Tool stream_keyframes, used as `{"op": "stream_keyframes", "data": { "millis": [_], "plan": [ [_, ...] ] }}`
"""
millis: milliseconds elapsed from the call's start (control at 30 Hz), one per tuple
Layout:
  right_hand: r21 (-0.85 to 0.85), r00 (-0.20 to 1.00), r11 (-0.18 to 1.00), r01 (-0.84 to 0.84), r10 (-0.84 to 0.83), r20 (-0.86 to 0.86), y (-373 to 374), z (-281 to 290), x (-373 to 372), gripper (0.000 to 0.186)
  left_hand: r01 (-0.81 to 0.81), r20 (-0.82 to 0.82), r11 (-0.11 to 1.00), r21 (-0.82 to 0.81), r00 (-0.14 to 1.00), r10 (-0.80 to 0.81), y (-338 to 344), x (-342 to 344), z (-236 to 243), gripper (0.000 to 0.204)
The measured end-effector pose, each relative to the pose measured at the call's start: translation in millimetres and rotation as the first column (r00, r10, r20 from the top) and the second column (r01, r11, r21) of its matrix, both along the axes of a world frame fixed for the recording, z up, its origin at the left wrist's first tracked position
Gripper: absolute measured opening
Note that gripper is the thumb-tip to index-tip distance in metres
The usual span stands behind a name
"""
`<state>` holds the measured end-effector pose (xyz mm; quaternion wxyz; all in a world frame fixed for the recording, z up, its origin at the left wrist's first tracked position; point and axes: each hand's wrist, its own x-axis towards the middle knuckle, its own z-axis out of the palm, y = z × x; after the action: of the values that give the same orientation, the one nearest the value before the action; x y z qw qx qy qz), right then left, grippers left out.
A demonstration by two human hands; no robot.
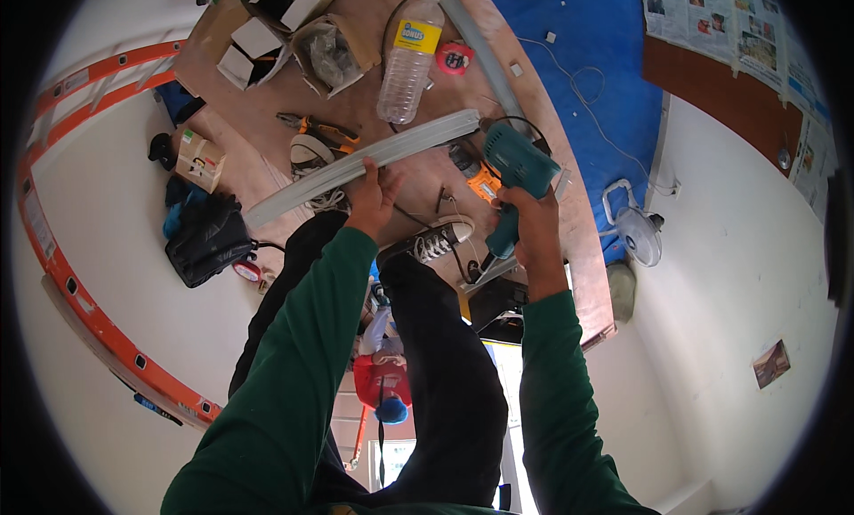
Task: The person measures and marks a metal strip, cuts it with shears, and then uses a drill to attach the strip to the ceiling. The person also uses a staple gun to secure the strip.
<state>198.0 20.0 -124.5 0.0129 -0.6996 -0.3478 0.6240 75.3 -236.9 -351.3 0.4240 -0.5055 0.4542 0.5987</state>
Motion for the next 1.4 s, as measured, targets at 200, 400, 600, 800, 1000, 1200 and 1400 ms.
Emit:
{"op": "stream_keyframes", "data": {
  "millis": [200, 400, 600, 800, 1000, 1200, 1400],
  "plan": [
    [0.006, 0.991, 0.991, -0.131, 0.131, 0.002, 2.8, -0.8, -4.7, 0.054, 0.861, -0.012, -0.051, -0.507, -0.066, -0.998, 26.2, -35.8, 57.4, 0.074],
    [-0.083, 0.985, 0.983, -0.165, 0.169, 0.034, 16.8, 0.4, -6.4, 0.064, 0.217, 0.001, -0.172, -0.961, -0.618, -0.786, 38.5, -67.9, 83.5, 0.085],
    [-0.097, 0.979, 0.975, -0.197, 0.202, 0.038, 24.4, 2.0, -3.8, 0.063, 0.273, -0.017, -0.273, -0.922, -0.734, -0.679, 30.0, -104.0, 56.3, 0.077],
    [-0.087, 0.987, 0.984, -0.155, 0.157, 0.017, 14.7, -1.1, -1.8, 0.064, 0.327, -0.053, -0.267, -0.906, -0.715, -0.697, 30.7, -108.1, 51.5, 0.073],
    [-0.079, 0.986, 0.983, -0.165, 0.168, 0.025, 13.8, -2.0, -3.0, 0.063, 0.322, -0.016, -0.304, -0.897, -0.709, -0.705, 33.0, -106.7, 51.9, 0.072],
    [-0.128, 0.972, 0.967, -0.220, 0.229, 0.056, 21.6, -1.8, -6.1, 0.060, 0.296, -0.029, -0.276, -0.914, -0.728, -0.684, 29.6, -105.6, 48.3, 0.075],
    [-0.115, 0.977, 0.976, -0.184, 0.195, 0.093, 23.1, -2.8, -11.4, 0.055, 0.322, -0.028, -0.297, -0.899, -0.719, -0.694, 32.1, -106.3, 47.0, 0.073]
  ]
}}
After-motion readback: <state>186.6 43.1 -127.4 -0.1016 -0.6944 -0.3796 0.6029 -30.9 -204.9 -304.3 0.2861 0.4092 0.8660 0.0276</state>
